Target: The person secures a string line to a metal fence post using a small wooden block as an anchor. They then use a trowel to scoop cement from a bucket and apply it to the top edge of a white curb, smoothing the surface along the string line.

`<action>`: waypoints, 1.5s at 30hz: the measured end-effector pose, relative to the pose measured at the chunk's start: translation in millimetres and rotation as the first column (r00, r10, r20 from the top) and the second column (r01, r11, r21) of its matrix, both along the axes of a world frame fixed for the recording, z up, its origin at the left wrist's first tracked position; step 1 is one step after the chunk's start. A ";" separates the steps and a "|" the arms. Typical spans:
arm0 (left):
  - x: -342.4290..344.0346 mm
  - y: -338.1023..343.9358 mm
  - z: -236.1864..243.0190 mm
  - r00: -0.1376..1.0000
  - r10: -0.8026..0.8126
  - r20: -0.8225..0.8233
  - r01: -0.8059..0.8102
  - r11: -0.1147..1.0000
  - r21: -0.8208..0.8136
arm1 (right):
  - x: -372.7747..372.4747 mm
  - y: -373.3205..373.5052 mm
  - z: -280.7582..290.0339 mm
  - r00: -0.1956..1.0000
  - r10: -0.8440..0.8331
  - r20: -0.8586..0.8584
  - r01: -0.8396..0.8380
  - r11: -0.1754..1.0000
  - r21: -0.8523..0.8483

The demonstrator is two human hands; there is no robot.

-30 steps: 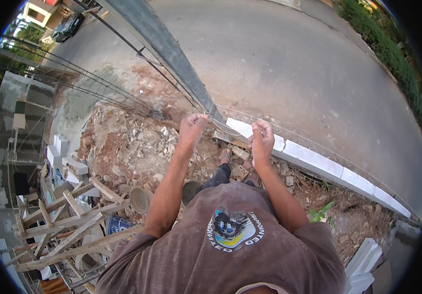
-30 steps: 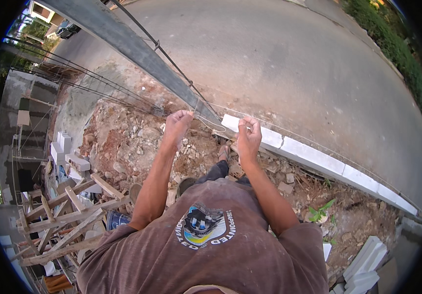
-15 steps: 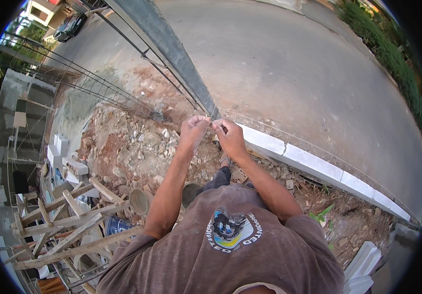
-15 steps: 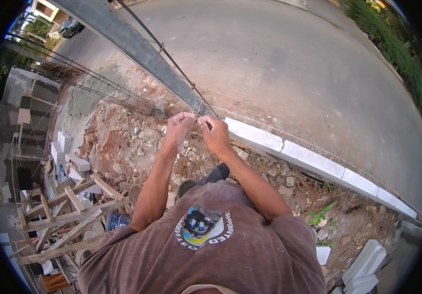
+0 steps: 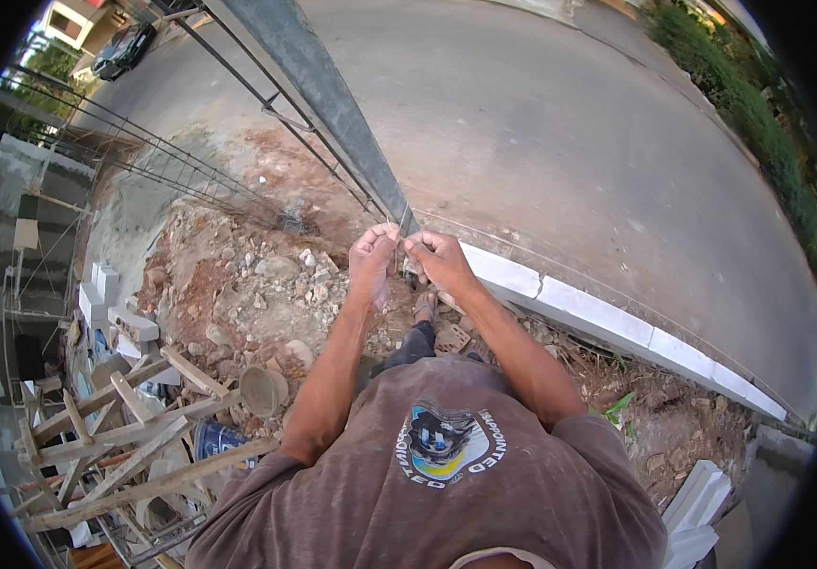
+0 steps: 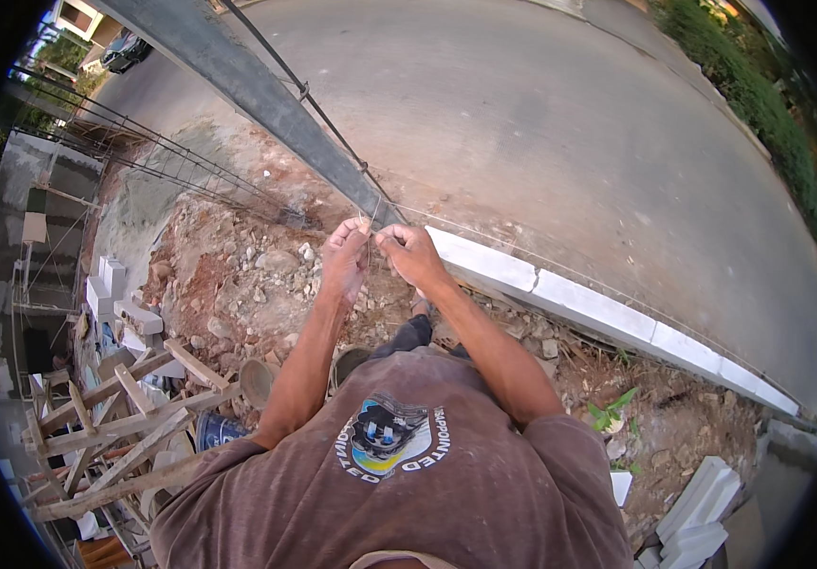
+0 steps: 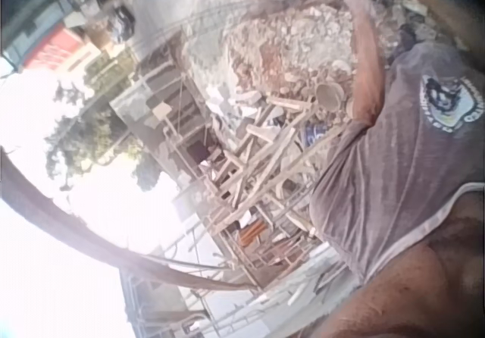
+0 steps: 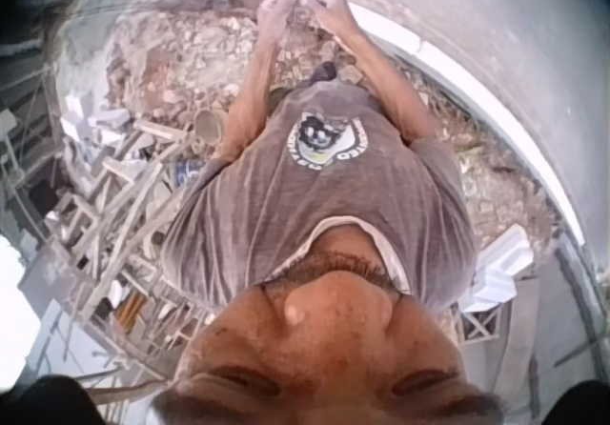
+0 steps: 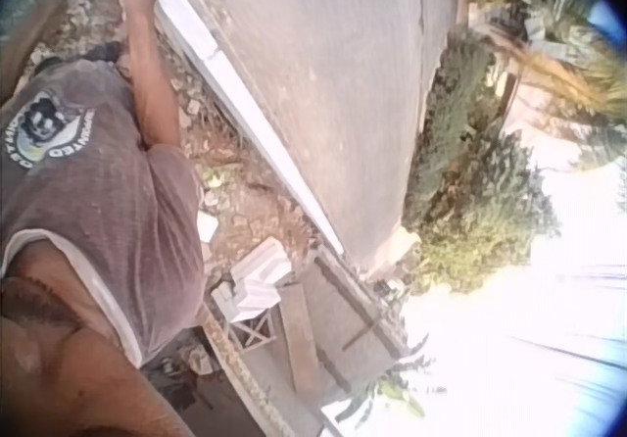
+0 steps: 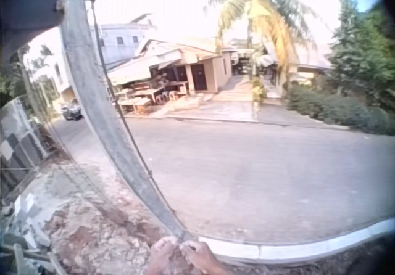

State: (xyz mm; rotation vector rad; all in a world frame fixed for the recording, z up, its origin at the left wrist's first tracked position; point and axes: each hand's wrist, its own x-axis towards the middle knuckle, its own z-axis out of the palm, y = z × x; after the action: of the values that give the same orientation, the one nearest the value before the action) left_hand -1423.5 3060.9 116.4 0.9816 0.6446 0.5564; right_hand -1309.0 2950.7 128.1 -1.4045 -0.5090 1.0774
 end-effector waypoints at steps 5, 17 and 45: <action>-5.6 20.7 10.2 0.975 -0.142 -0.168 0.190 0.929 0.318 | 0.9 5.9 5.5 0.989 -0.129 0.077 0.127 0.991 0.030; 15.5 -0.6 33.6 0.942 0.033 -0.333 -0.034 0.999 0.003 | 4.8 -8.9 4.0 0.909 -0.417 -0.010 0.415 0.902 0.118; 10.7 40.6 44.7 0.848 -0.194 -0.493 0.190 0.980 -0.059 | -12.7 24.1 -22.0 0.683 -0.128 -0.719 0.263 0.962 0.078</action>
State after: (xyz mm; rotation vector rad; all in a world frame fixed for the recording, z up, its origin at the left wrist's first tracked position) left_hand -1412.8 3101.5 161.1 1.1793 0.9929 0.1127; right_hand -1321.7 2974.8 106.1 -0.7593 0.1212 1.2590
